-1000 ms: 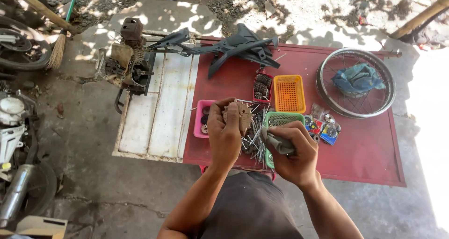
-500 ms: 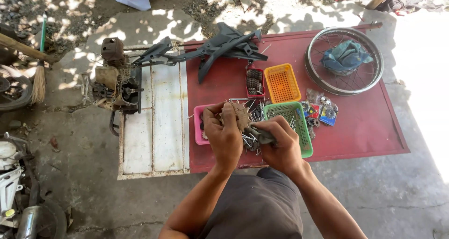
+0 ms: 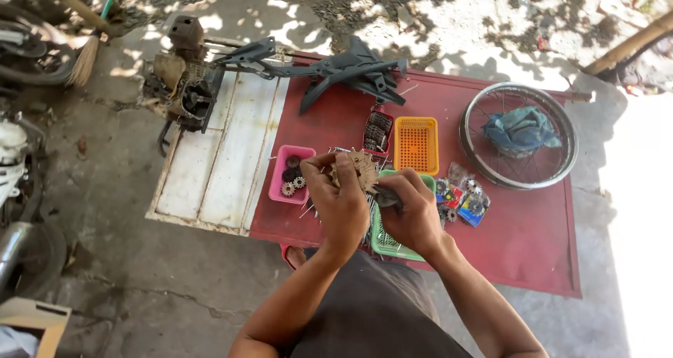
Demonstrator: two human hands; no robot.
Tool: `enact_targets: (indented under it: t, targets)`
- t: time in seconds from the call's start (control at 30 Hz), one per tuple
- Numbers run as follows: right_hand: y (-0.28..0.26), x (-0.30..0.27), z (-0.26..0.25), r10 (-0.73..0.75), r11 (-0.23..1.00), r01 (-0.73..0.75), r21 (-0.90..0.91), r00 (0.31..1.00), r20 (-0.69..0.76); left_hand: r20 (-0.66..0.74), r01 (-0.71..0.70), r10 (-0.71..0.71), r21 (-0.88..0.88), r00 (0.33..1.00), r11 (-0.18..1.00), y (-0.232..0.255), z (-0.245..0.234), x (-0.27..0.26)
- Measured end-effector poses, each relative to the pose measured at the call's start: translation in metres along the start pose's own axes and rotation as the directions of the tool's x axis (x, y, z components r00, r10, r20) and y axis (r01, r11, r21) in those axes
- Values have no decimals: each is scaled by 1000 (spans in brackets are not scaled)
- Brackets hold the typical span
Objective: The person cleans several small mechanical parts, including gears and a sprocket, using a cloth. They wipe each part individually and place them into a pink container on the table.
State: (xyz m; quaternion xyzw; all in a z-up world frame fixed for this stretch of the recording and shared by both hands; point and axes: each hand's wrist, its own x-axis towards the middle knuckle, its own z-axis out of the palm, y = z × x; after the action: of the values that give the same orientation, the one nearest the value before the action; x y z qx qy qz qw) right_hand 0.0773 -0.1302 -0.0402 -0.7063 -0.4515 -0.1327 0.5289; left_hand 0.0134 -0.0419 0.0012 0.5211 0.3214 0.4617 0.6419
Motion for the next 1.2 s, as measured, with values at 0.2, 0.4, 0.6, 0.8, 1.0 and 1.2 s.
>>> enact_targets:
  t: [0.2,0.4,0.6,0.8,1.0,1.2]
  targets:
    - [-8,-1,-69,-40,990,40,135,999,-6,28,-2,-1,106,1000,994,-3,28,-35]
    - [-2,-2,-83,-81,987,79,143,997,11,44,45,-54,190,998,981,-6,38,-56]
    - [29,-17,-60,28,999,-30,19,996,87,65,109,-115,92,991,990,1,24,-33]
    - [-12,4,-27,68,990,-62,123,997,-46,86,139,-143,50,986,989,-17,-13,5]
    - [-41,17,43,-29,998,23,-56,994,-110,136,164,-164,10,977,986,-3,-55,53]
    - [-56,18,81,126,987,-135,-87,987,-97,133,222,-213,-56,968,973,10,-85,94]
